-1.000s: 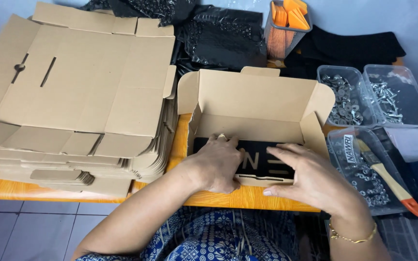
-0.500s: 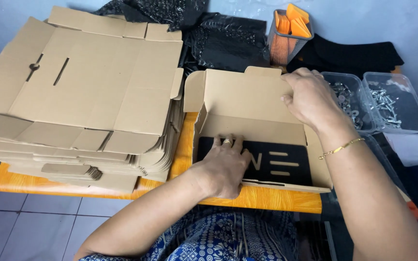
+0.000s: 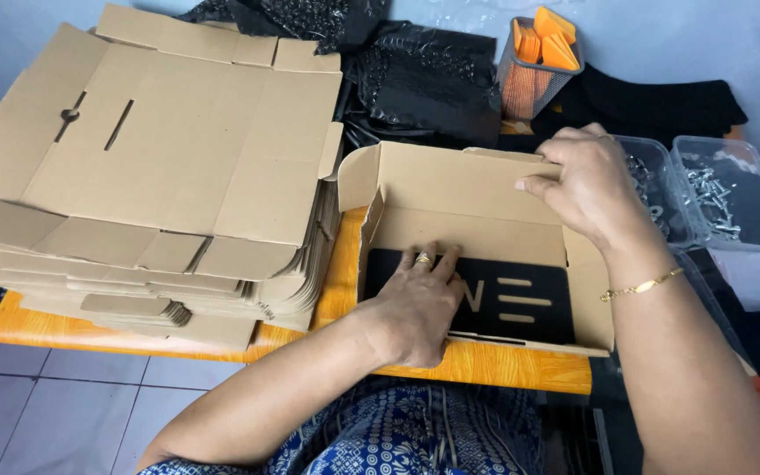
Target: Cleaning a black plastic component with a brush and packing it into a cardboard box with foam padding.
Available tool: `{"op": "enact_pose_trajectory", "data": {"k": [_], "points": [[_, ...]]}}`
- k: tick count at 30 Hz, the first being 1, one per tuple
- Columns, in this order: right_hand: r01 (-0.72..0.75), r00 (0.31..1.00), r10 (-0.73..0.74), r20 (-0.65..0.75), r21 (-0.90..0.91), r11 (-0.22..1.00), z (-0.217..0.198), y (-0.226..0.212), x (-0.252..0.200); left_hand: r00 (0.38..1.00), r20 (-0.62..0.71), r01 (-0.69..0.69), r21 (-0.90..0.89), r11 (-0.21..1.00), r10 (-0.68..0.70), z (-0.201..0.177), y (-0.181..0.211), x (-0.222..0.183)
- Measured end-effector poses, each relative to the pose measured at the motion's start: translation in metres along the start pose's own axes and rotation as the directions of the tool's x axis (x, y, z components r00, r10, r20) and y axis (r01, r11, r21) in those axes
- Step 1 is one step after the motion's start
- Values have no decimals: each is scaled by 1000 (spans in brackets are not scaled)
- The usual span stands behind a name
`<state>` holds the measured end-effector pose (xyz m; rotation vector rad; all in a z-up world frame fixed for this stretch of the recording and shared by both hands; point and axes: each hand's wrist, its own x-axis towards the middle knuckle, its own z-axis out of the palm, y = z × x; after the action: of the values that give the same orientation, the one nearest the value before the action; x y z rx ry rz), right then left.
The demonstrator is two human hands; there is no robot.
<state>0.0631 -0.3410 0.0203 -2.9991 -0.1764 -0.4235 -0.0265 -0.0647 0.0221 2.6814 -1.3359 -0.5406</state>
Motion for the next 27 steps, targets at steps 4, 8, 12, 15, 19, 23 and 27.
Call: {"op": "enact_pose_trajectory", "data": {"k": [4,8,12,15,19,23,27], "points": [[118,990,-94,-108,247,962,-31,-25,-27,973,224,72,-111,991,-46,-12,2,3],[166,978,-123,-169,269,949,-52,-42,-46,979,199,54,-79,995,-38,-9,-1,12],[286,949,-229,-218,287,914,-77,-55,-60,981,185,66,-53,996,-55,-16,-5,17],[286,949,-227,-217,295,912,-80,-58,-69,983,180,56,-65,996,-43,-19,-7,20],[267,955,-209,-210,308,913,-75,-52,-68,995,104,2,-87,996,7,-9,-21,31],[292,928,-226,-297,202,935,-55,-29,-54,999,41,16,-97,995,-12,-15,-20,34],[236,946,-209,-246,83,968,-57,-32,-58,988,112,120,-161,980,-102,-19,-19,35]]}}
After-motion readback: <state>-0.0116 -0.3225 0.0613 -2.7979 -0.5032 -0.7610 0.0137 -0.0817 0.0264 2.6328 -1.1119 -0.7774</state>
